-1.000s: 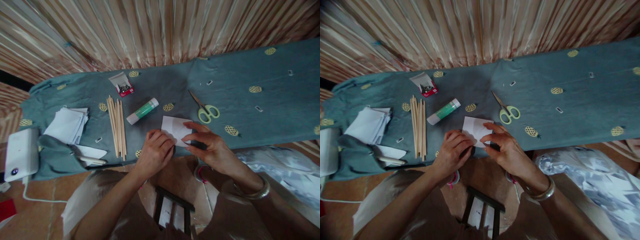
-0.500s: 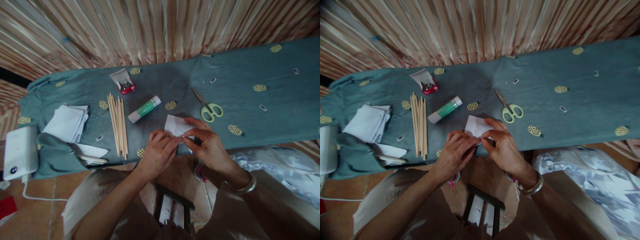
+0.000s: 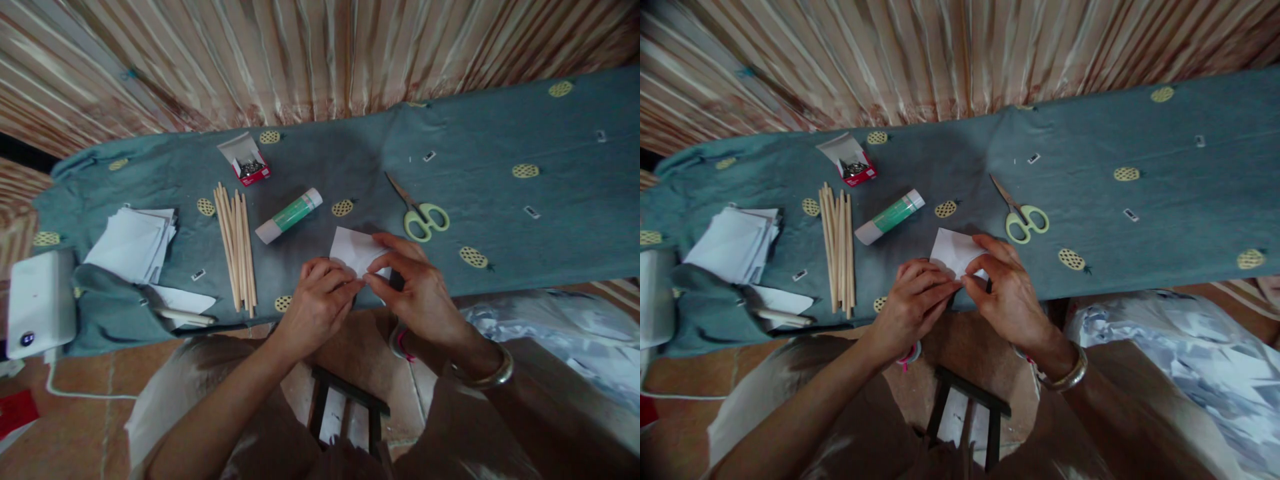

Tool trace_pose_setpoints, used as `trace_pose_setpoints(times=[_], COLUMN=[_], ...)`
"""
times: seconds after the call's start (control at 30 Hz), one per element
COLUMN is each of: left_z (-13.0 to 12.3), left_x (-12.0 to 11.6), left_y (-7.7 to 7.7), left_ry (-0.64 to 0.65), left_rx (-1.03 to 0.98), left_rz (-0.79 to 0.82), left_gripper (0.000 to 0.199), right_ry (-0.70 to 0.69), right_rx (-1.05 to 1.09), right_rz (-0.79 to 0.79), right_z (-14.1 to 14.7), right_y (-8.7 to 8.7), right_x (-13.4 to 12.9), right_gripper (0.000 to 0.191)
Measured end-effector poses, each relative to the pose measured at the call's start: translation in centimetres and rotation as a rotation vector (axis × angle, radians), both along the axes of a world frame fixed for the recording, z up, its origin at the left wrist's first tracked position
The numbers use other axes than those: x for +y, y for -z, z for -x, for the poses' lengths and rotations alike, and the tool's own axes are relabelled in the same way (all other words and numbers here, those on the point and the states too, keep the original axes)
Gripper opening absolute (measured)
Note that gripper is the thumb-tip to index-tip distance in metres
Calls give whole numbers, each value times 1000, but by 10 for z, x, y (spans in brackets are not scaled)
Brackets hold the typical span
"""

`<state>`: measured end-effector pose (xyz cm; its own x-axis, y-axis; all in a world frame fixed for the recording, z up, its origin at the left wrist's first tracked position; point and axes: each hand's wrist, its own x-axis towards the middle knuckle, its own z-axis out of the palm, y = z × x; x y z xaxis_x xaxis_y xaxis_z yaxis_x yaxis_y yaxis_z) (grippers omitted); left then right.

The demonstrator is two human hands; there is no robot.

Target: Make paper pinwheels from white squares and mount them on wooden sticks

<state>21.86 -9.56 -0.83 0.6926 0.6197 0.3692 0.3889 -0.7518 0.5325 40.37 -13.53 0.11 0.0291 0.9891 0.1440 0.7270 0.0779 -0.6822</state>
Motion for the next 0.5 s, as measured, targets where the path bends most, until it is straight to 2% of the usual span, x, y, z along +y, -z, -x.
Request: trace_pose_setpoints(times=[0.5], left_z=[-2], left_x=[3], left_y=[-3], left_ry=[20], left_rx=[6], left_rz=[79], left_gripper=[19], right_ry=[-19], right_rx=[-19], right_rz=[-19], right_z=[0], right_y=[1], right_x=[-1], right_gripper=[5])
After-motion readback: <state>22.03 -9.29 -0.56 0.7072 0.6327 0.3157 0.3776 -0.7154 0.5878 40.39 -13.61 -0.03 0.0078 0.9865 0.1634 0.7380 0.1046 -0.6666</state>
